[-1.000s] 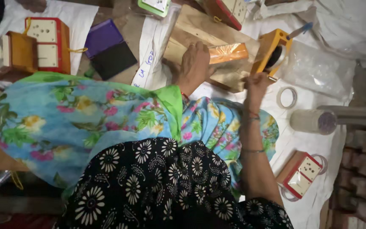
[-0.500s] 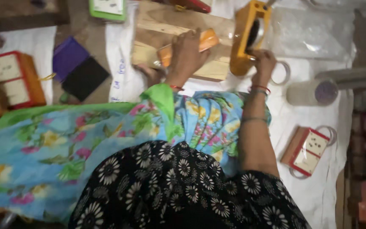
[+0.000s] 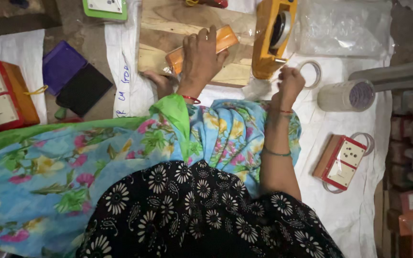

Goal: The person wraps small electrical switch units in clear plastic film using a handheld tape dispenser. They place each unit on a wooden board, pull film from the dispenser, and seal the package before setting it aside.

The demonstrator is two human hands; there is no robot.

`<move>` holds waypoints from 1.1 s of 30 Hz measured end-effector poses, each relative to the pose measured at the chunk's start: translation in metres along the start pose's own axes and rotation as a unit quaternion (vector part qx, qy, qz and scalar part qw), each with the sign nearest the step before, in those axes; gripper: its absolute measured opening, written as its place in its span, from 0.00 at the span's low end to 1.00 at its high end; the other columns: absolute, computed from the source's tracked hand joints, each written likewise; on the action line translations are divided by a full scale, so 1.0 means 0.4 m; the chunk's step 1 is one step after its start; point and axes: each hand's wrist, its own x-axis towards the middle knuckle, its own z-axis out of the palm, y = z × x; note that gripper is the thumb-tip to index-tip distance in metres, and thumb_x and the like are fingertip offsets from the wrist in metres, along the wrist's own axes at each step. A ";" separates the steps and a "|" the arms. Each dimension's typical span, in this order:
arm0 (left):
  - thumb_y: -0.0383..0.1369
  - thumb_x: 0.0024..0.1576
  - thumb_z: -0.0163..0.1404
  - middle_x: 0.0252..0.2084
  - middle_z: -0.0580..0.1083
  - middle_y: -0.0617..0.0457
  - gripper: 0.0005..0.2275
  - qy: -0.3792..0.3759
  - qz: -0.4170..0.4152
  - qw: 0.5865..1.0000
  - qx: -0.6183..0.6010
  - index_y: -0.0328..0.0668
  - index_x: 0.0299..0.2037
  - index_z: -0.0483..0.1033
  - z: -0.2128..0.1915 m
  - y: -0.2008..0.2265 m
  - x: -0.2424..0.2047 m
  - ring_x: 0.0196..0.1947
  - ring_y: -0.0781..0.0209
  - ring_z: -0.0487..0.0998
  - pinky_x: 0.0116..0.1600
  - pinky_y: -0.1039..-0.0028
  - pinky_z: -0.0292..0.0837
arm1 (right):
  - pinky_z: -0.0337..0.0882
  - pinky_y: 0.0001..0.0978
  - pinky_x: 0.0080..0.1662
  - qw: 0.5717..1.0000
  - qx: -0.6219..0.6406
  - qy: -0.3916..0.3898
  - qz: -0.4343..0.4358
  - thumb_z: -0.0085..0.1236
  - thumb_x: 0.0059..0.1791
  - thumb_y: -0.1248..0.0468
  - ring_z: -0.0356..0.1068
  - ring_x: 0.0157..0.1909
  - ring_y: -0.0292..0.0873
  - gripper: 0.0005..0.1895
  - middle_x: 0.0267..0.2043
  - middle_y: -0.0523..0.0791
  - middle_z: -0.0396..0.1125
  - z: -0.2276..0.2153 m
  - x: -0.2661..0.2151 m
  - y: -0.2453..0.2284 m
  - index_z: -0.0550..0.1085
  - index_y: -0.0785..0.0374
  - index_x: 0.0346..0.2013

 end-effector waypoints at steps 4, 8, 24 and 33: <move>0.45 0.52 0.62 0.48 0.73 0.39 0.32 0.006 0.007 1.000 0.001 0.31 0.62 0.68 0.006 -0.001 0.002 0.46 0.40 0.74 0.55 0.51 0.63 | 0.55 0.28 0.25 0.993 0.029 -0.027 0.114 0.57 0.47 0.65 0.57 0.22 0.34 0.08 0.20 0.39 0.62 -0.003 -0.019 0.004 0.73 0.61 0.23; 0.46 0.49 0.62 0.47 0.74 0.40 0.33 0.040 0.012 0.999 0.020 0.32 0.60 0.69 0.009 -0.001 -0.001 0.45 0.41 0.74 0.55 0.50 0.64 | 0.67 0.30 0.28 0.973 0.062 -0.042 0.218 0.56 0.47 0.64 0.61 0.24 0.35 0.04 0.21 0.38 0.61 0.002 -0.007 0.027 0.73 0.58 0.27; 0.32 0.50 0.62 0.61 0.67 0.33 0.47 0.110 0.031 0.985 -0.129 0.55 0.77 0.42 -0.002 -0.010 -0.004 0.65 0.29 0.64 0.67 0.47 0.62 | 0.59 0.23 0.31 0.970 -0.006 -0.229 -0.083 0.59 0.55 0.64 0.60 0.27 0.30 0.09 0.26 0.38 0.66 0.191 -0.143 -0.204 0.78 0.66 0.32; 0.27 0.55 0.57 0.59 0.67 0.39 0.42 0.141 0.036 0.984 -0.108 0.68 0.77 0.49 -0.007 0.005 0.003 0.66 0.38 0.65 0.63 0.52 0.69 | 0.75 0.29 0.33 0.901 -0.220 -0.331 -0.171 0.61 0.48 0.66 0.78 0.27 0.39 0.07 0.25 0.46 0.75 0.386 -0.126 -0.286 0.80 0.69 0.32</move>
